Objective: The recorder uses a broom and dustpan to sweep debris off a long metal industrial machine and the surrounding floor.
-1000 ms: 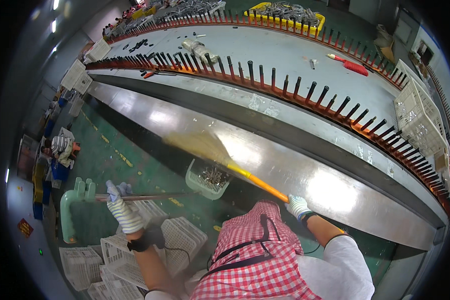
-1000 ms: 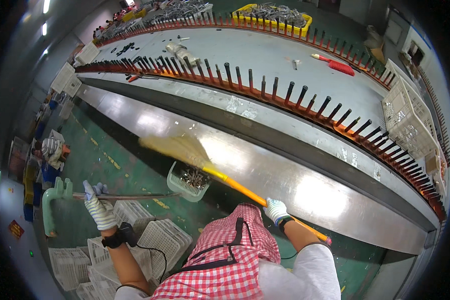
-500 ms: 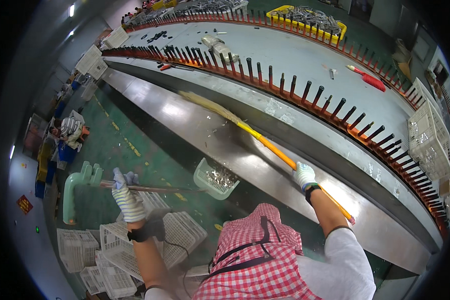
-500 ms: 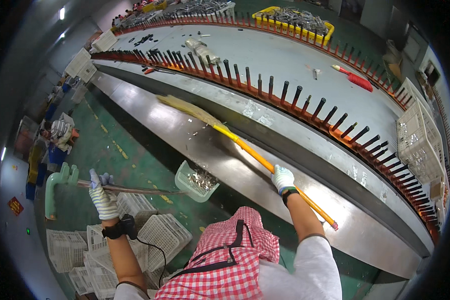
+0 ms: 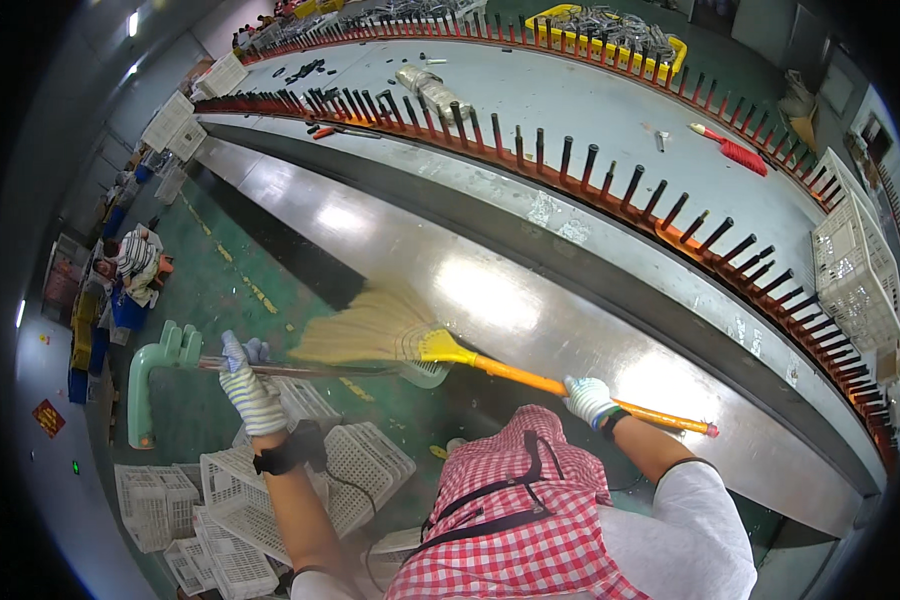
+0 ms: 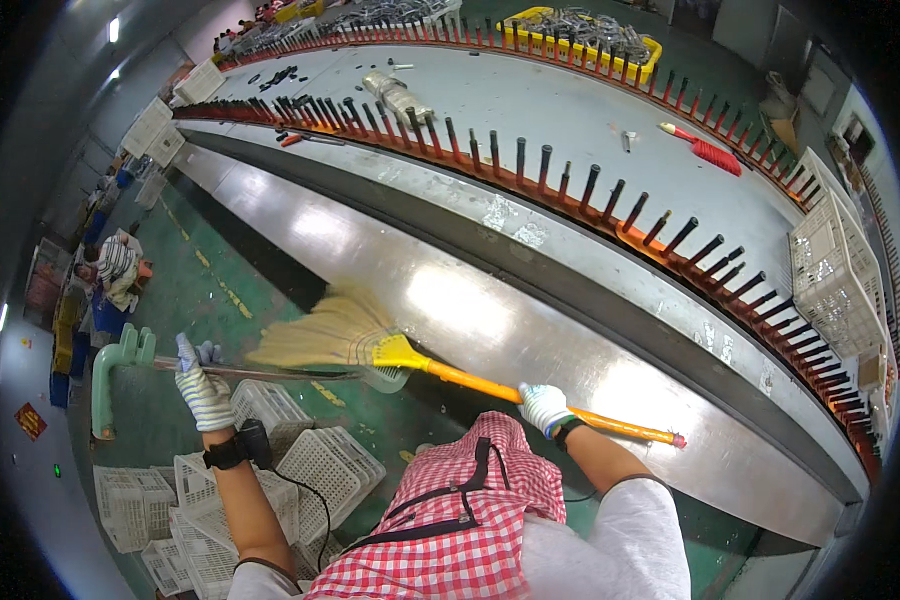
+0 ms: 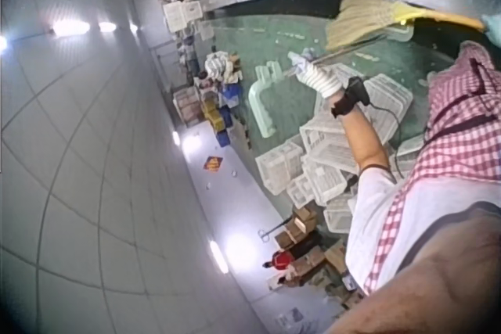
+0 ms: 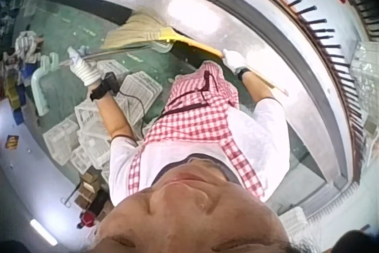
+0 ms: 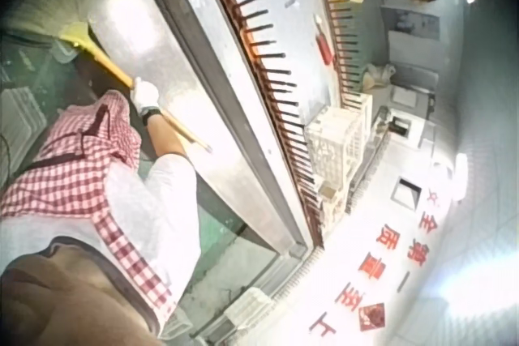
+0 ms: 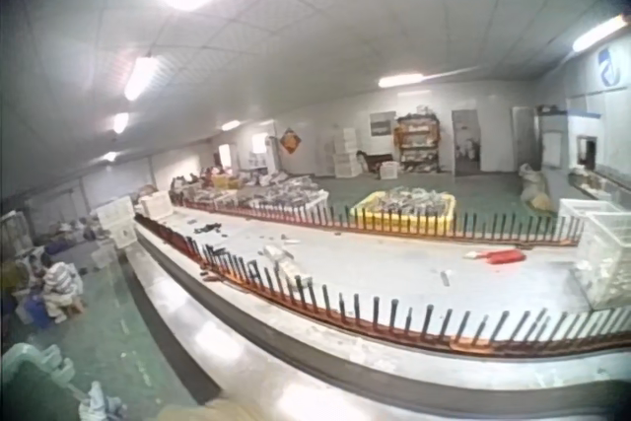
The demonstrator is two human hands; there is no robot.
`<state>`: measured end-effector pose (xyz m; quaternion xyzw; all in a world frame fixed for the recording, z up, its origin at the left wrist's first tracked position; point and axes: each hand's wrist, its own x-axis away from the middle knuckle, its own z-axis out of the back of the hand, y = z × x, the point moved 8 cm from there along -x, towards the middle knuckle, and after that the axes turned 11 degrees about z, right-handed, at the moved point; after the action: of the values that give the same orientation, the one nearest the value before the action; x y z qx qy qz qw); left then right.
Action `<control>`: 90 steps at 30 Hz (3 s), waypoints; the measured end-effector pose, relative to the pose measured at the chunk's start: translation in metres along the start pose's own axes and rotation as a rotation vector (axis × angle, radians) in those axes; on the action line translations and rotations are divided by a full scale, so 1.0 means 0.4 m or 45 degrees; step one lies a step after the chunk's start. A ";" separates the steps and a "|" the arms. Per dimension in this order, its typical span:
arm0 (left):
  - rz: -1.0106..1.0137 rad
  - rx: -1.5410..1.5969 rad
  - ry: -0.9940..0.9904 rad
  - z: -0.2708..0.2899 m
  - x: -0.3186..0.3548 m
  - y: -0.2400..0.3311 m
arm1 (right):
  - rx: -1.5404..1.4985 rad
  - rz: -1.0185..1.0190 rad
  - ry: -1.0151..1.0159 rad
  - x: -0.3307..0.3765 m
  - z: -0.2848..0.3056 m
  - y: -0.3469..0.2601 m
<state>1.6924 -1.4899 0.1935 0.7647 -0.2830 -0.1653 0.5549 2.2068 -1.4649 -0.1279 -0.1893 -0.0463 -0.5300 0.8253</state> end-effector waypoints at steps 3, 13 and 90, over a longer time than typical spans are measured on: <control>-0.028 0.010 -0.078 0.018 0.029 -0.010 | -0.057 -0.019 0.043 0.096 0.034 0.008; -0.044 -0.055 -0.122 0.011 0.182 -0.026 | -0.033 -0.241 0.366 -0.084 0.243 0.185; 0.112 -0.088 -0.249 0.041 1.338 -0.008 | -0.297 -0.501 0.303 1.400 -0.098 0.524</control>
<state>2.1042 -1.8313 0.2181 0.7122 -0.3631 -0.2241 0.5574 2.6321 -1.8824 -0.0642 -0.2068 0.0766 -0.7007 0.6785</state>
